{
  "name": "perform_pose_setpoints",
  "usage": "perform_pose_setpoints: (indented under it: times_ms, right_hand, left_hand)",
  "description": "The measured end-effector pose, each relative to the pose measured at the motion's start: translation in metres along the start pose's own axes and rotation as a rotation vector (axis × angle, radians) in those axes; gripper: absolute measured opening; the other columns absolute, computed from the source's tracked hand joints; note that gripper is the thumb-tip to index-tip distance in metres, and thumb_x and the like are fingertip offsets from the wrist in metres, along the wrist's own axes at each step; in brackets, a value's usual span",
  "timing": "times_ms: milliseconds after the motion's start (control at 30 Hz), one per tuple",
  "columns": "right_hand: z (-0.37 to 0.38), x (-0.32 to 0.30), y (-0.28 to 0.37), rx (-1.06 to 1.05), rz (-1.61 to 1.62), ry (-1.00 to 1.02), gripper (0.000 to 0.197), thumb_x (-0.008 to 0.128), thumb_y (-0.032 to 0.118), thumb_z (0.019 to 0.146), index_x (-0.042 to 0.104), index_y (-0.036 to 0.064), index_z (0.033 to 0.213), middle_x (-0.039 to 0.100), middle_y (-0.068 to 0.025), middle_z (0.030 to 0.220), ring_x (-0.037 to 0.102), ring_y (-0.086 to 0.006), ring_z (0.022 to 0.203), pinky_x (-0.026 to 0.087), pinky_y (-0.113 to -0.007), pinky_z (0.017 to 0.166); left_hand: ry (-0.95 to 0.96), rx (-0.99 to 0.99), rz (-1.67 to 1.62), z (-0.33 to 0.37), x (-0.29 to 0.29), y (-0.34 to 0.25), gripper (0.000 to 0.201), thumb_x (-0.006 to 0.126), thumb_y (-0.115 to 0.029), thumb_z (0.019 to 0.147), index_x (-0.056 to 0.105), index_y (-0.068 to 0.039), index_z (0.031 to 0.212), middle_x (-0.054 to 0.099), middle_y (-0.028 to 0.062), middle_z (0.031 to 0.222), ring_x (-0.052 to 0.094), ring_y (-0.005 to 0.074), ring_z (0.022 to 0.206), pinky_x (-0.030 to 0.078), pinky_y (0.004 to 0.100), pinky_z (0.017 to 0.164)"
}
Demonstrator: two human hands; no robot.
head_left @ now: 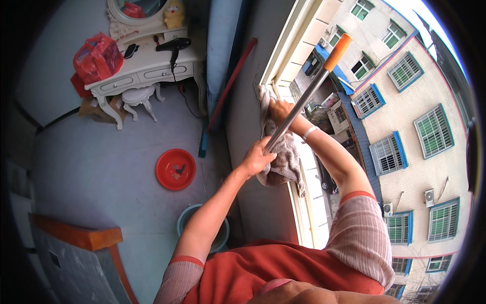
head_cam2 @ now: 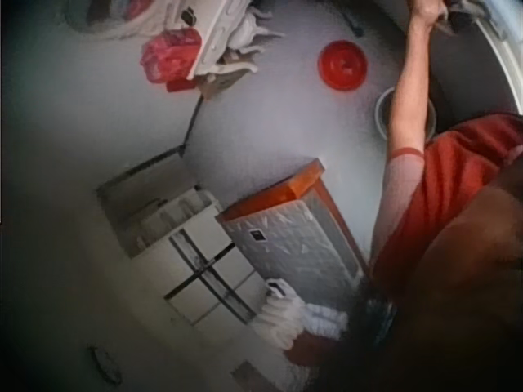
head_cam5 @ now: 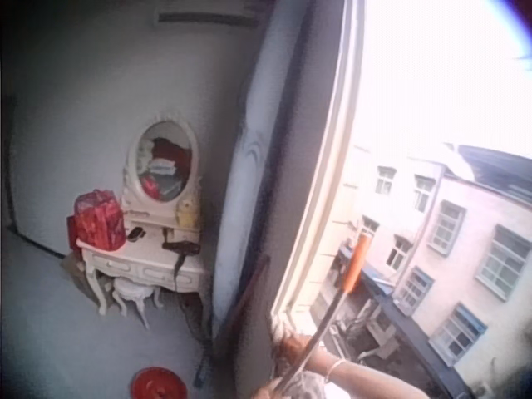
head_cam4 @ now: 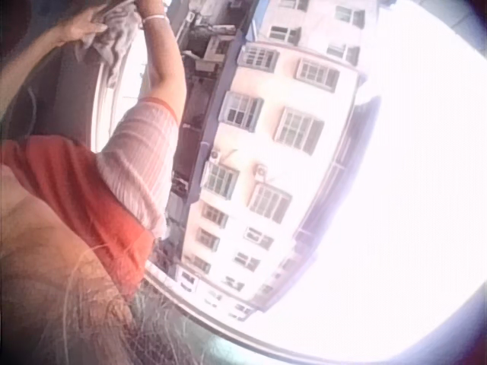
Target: The person dips a mop into a bucket of water, wrings it out, and uses it to clean the upper part of a window. They then use a cloth to wipe the window frame and sill, and finally use a squeegee to dry the glass.
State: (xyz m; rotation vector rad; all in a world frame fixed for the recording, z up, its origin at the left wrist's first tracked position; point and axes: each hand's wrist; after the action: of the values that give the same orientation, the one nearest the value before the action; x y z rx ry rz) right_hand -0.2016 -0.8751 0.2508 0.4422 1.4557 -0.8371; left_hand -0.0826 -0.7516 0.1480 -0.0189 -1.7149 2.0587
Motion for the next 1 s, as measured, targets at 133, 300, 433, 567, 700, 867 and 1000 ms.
perform_pose_setpoints:
  times_ms: [133, 300, 433, 567, 700, 867, 1000]
  right_hand:
    - [-0.045, -0.003, 0.035, -0.041, -0.305, 0.013, 0.035, 0.047, 0.012, 0.088, 0.055, -0.0145, 0.110, 0.060, -0.0059, 0.057, 0.061, -0.0208, 0.048, 0.046, -0.035, 0.042]
    - [0.002, 0.008, 0.027, 0.093, -0.228, 0.072, 0.016, 0.057, 0.015, 0.081, 0.070, 0.0054, 0.081, 0.067, -0.0188, 0.091, 0.068, -0.0244, 0.065, 0.052, -0.036, 0.053]
    - [0.037, 0.039, -0.011, 0.087, -0.222, 0.064, 0.018, 0.050, 0.010, 0.085, 0.063, -0.0013, 0.090, 0.067, -0.0132, 0.070, 0.068, -0.0274, 0.062, 0.053, -0.037, 0.050]
    - [0.022, 0.014, 0.011, 0.085, -0.083, 0.042, 0.021, 0.054, 0.014, 0.081, 0.060, -0.0021, 0.094, 0.065, -0.0152, 0.069, 0.067, -0.0298, 0.062, 0.053, -0.038, 0.052]
    - [-0.086, 0.017, 0.018, -0.059, -0.037, -0.185, 0.060, 0.056, 0.014, 0.077, 0.041, -0.0044, 0.133, 0.055, -0.0138, 0.068, 0.060, -0.0289, 0.055, 0.048, -0.037, 0.045]
    - [-0.188, -0.057, 0.092, 0.176, 0.133, 0.226, 0.064, 0.057, 0.018, 0.076, 0.042, -0.0079, 0.132, 0.056, -0.0154, 0.061, 0.059, -0.0316, 0.053, 0.047, -0.041, 0.049]
    - [-0.256, -0.092, 0.135, 0.325, 0.259, 0.340, 0.073, 0.061, 0.021, 0.073, 0.035, -0.0071, 0.137, 0.057, -0.0187, 0.059, 0.061, -0.0356, 0.056, 0.048, -0.045, 0.053]
  left_hand:
    - [-0.063, -0.009, 0.258, -0.044, 0.020, -0.006, 0.046, 0.064, -0.009, 0.079, 0.054, -0.004, 0.123, 0.061, 0.0135, 0.102, 0.060, 0.0222, 0.093, 0.047, 0.0320, 0.083]
    - [-0.074, -0.046, 0.227, -0.035, 0.022, -0.010, 0.056, 0.065, -0.007, 0.078, 0.048, -0.009, 0.131, 0.052, 0.0143, 0.112, 0.055, 0.0268, 0.102, 0.045, 0.0331, 0.088]
    - [-0.061, -0.227, -0.014, -0.008, 0.014, -0.013, 0.060, 0.066, -0.004, 0.077, 0.044, -0.009, 0.133, 0.051, 0.0079, 0.110, 0.054, 0.0176, 0.089, 0.047, 0.0309, 0.079]
    - [-0.168, 0.000, 0.093, -0.013, 0.001, 0.032, 0.044, 0.067, -0.007, 0.077, 0.053, -0.007, 0.118, 0.056, 0.0046, 0.085, 0.052, 0.0113, 0.069, 0.046, 0.0303, 0.061]
    - [0.086, -0.225, 0.282, -0.057, 0.031, -0.039, 0.032, 0.057, -0.004, 0.082, 0.058, -0.002, 0.114, 0.053, -0.0038, 0.076, 0.047, 0.0036, 0.069, 0.041, 0.0228, 0.059]
    - [0.445, -0.297, 0.115, -0.110, 0.070, -0.056, 0.021, 0.057, -0.009, 0.083, 0.069, -0.004, 0.099, 0.058, -0.0002, 0.067, 0.050, 0.0055, 0.064, 0.044, 0.0256, 0.060]
    - [0.781, -0.226, 0.179, -0.137, 0.108, -0.060, 0.021, 0.057, -0.011, 0.082, 0.069, -0.005, 0.098, 0.067, 0.0079, 0.075, 0.060, 0.0130, 0.068, 0.048, 0.0299, 0.068]
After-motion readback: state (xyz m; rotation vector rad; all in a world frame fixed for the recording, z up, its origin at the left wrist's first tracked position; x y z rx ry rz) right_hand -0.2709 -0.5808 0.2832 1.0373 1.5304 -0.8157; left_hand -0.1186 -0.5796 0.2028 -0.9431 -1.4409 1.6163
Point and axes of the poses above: each hand's wrist, its own z-axis towards the middle knuckle, its own x-axis out of the palm, y = z × x
